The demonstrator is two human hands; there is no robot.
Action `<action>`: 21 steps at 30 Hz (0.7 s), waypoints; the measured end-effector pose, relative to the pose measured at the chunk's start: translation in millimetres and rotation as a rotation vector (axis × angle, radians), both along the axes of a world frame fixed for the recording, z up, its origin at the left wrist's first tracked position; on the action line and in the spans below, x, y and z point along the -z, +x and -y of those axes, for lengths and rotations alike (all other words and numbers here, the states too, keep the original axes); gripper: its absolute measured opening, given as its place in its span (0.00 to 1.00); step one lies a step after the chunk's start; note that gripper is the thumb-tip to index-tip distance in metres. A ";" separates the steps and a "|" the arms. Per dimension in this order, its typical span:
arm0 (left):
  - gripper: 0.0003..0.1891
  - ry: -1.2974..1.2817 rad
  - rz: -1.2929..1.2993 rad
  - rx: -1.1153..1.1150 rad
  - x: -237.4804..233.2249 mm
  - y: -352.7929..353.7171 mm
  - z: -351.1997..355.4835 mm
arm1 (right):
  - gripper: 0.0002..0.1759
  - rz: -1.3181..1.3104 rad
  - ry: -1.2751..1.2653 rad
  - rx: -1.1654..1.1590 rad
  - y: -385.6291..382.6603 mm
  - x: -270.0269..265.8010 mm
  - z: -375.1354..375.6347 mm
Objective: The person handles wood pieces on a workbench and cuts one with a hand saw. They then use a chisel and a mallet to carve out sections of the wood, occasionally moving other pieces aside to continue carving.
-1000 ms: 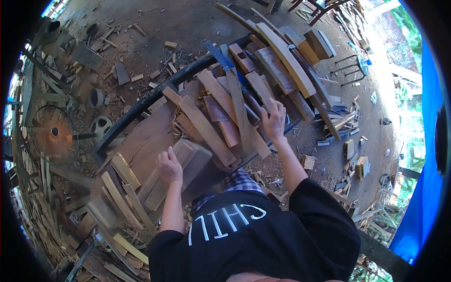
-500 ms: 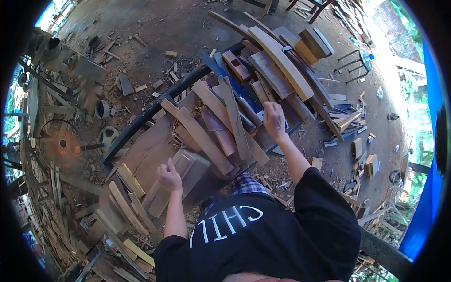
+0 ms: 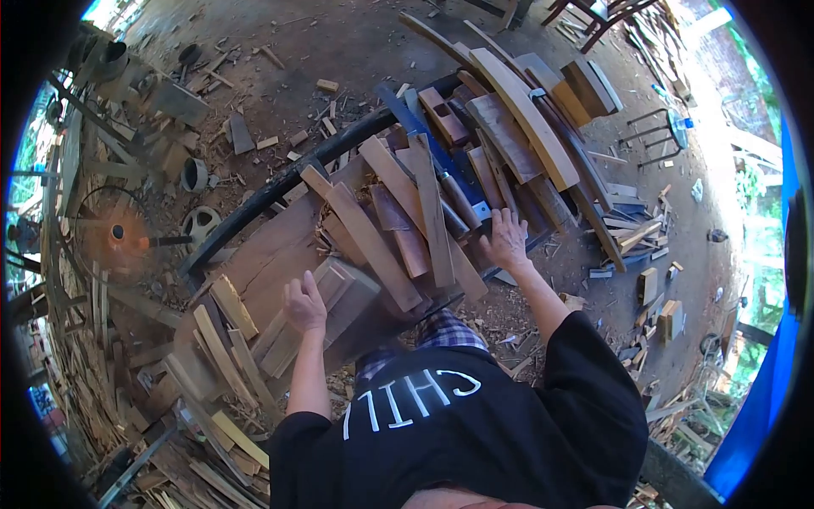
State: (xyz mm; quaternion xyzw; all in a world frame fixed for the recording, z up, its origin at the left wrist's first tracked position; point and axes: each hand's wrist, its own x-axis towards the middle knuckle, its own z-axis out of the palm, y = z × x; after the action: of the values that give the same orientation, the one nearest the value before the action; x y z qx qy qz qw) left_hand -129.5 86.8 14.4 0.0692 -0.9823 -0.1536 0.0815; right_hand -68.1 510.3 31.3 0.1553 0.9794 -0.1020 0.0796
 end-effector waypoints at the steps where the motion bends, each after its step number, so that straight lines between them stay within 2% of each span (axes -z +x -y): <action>1: 0.23 0.000 0.001 -0.012 1.1 -0.1 0.1 | 0.34 0.001 0.000 -0.012 -0.5 3.6 -2.5; 5: 0.21 -0.024 -0.028 0.048 3.7 -0.9 3.5 | 0.32 -0.065 -0.079 -0.062 1.4 22.8 -21.8; 7: 0.20 -0.028 -0.048 0.074 4.0 -1.9 4.6 | 0.31 -0.142 -0.219 -0.081 3.9 19.7 -35.2; 10: 0.19 -0.037 -0.065 0.115 4.0 -2.3 4.1 | 0.31 -0.187 -0.277 -0.138 6.8 6.0 -44.5; 12: 0.19 -0.058 -0.056 0.110 4.9 -1.7 2.6 | 0.32 -0.212 -0.181 -0.144 6.0 -1.4 -42.5; 14: 0.19 -0.057 -0.030 0.069 6.2 -0.2 0.8 | 0.34 -0.115 0.144 -0.123 3.2 -6.8 -40.3; 15: 0.19 -0.063 -0.009 0.039 6.5 -1.1 0.0 | 0.34 -0.154 0.238 -0.135 1.4 -6.0 -38.4; 16: 0.19 -0.058 -0.008 0.028 6.3 -0.4 1.1 | 0.34 -0.154 0.242 -0.147 1.9 -5.3 -35.5; 19: 0.18 -0.020 -0.032 0.059 5.0 -2.8 -0.9 | 0.31 -0.251 0.460 -0.024 0.3 -5.6 -30.8; 21: 0.19 -0.003 -0.081 0.067 5.0 -0.9 -2.5 | 0.30 -0.303 0.476 -0.003 -0.1 -17.9 -39.0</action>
State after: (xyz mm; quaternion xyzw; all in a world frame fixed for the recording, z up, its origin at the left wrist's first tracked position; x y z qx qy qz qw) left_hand -130.5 89.4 9.4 0.0301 -0.9802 -0.1575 0.1161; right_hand -68.2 549.3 49.2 0.1512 0.9767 0.1088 -0.1065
